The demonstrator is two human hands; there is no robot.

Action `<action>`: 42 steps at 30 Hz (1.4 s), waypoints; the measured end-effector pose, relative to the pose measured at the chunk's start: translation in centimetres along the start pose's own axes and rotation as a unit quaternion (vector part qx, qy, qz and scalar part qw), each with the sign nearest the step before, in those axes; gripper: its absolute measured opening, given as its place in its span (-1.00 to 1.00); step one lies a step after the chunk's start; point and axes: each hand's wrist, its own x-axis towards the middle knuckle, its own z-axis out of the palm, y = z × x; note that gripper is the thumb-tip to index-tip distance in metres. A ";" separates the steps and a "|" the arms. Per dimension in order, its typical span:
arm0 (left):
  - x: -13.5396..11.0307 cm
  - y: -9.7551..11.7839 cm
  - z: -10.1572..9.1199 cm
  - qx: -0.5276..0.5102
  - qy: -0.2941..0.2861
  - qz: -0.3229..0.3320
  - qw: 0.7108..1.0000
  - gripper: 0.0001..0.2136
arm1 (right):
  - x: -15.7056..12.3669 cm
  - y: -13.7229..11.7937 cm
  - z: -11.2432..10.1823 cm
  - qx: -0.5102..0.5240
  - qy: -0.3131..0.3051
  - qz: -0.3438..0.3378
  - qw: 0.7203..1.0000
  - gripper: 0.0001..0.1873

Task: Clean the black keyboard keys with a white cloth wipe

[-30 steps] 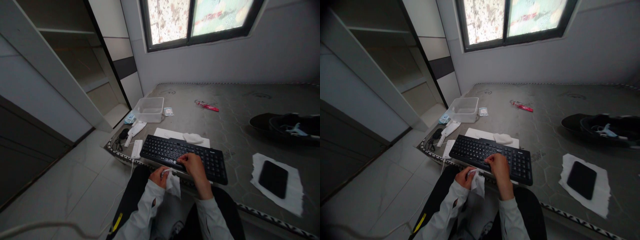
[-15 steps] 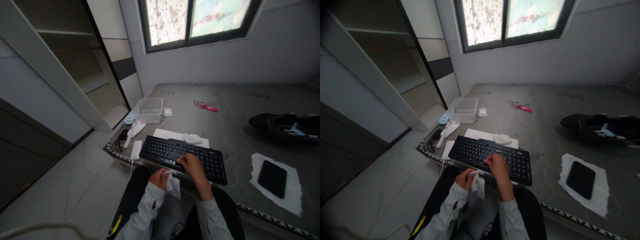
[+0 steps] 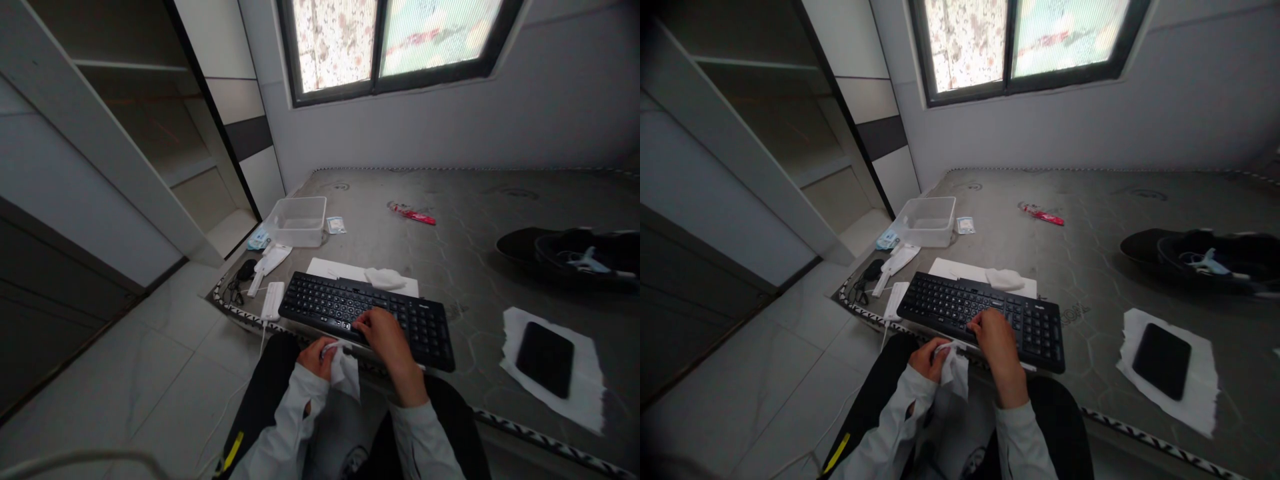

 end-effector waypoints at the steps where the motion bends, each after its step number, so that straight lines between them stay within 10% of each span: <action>1: 0.0 0.0 0.0 -0.002 0.001 0.000 1.000 -0.76 | 0.0 0.0 0.0 0.000 0.005 -0.005 1.000 -0.91; 30: -0.2 0.9 0.6 -0.005 -0.016 0.031 0.999 -0.75 | -1.9 0.3 1.1 -0.032 0.088 -0.055 0.994 -0.87; 42: -0.3 -0.1 0.2 -0.001 -0.013 0.004 1.000 -0.77 | -1.6 1.6 0.7 -0.007 0.024 -0.105 0.994 -0.81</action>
